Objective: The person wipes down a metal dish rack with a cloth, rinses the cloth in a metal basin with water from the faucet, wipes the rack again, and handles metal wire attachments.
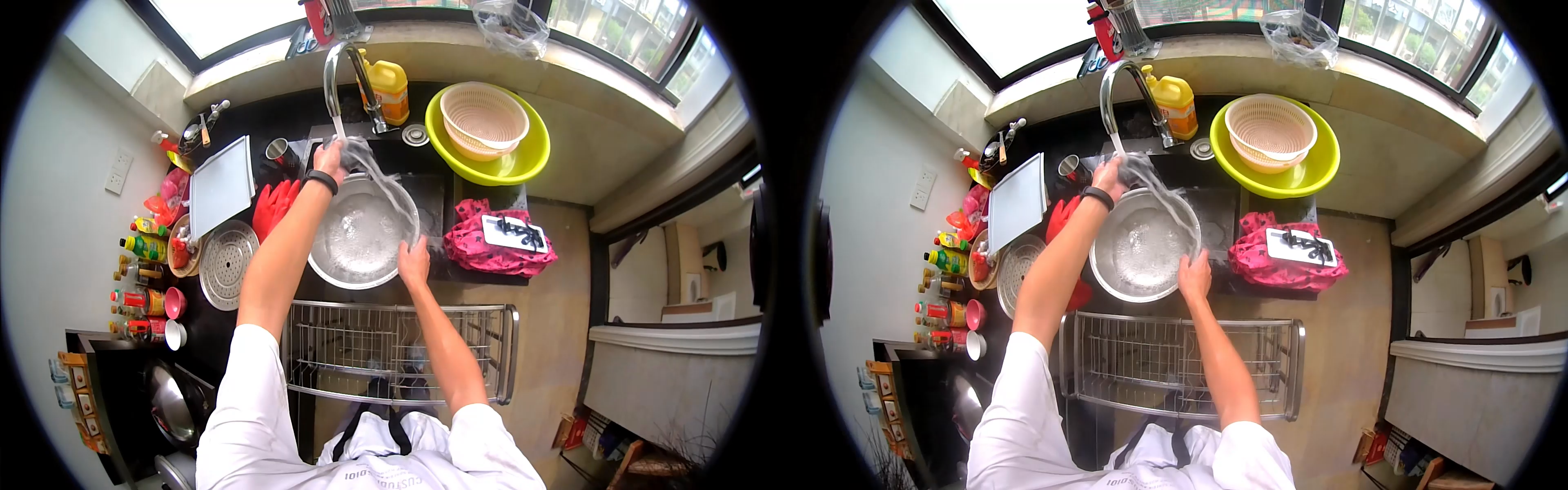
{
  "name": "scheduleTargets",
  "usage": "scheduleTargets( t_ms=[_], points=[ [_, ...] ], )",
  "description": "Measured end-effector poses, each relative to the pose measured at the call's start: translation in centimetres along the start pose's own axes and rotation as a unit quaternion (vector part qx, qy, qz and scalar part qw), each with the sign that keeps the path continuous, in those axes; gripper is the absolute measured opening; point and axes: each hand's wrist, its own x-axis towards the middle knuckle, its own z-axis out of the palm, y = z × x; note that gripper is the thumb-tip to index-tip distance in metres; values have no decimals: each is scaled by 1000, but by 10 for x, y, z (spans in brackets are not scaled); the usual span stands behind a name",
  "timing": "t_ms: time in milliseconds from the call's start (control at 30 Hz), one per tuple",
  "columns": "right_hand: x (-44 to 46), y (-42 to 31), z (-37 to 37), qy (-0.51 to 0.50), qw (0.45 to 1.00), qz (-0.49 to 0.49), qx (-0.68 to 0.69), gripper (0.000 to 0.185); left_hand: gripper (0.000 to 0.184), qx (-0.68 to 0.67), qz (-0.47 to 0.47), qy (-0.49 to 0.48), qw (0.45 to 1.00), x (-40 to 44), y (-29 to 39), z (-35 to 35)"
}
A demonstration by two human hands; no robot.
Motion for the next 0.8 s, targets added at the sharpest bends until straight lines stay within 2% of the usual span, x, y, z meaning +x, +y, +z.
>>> scheduleTargets(
  t_ms=[100, 167, 233, 367, 533, 600, 633, 700, 733, 767, 800],
  points=[
    [-1, 3, 1, 10, 1000, -19, 8, 46, 12, 17, -13, -60, 998, -14, 10, 4],
    [0, 6, 2, 17, 999, -28, 9, 48, 9, 1, 1, -42, 999, -24, 10, 9],
    [1, 6, 4, 21, 999, -35, 10, 49, 8, 49, 17, -34, 998, -28, 10, 7],
    [-1, 1, 2, 36, 999, -26, 12, 54, 9, 56, -4, -90, 994, -31, 6, -4],
    [-1, -5, -1, 29, 1000, 4, 2, 56, 16, 65, 13, -83, 994, -31, 2, -9],
    [-4, -10, -2, 88, 995, -31, -35, 59, 20, 77, 2, -104, 992, -32, 2, -13],
    [-7, -14, -5, 86, 995, -30, -36, 59, 20, 77, 1, -102, 992, -31, 0, -16],
    [-11, -29, -15, 178, 971, -103, -119, 58, 20, 92, 13, -105, 990, -27, -2, -21],
    [-12, -38, -20, 217, 954, -164, -123, 54, 19, 113, 16, -90, 989, -29, -1, -21],
    [-10, -46, -20, 215, 955, -166, -123, 54, 19, 113, 17, -88, 990, -31, -1, -22],
    [-6, -53, -18, 210, 951, -212, -75, 54, 20, 109, 12, -98, 989, -36, 0, -22]
  ],
)
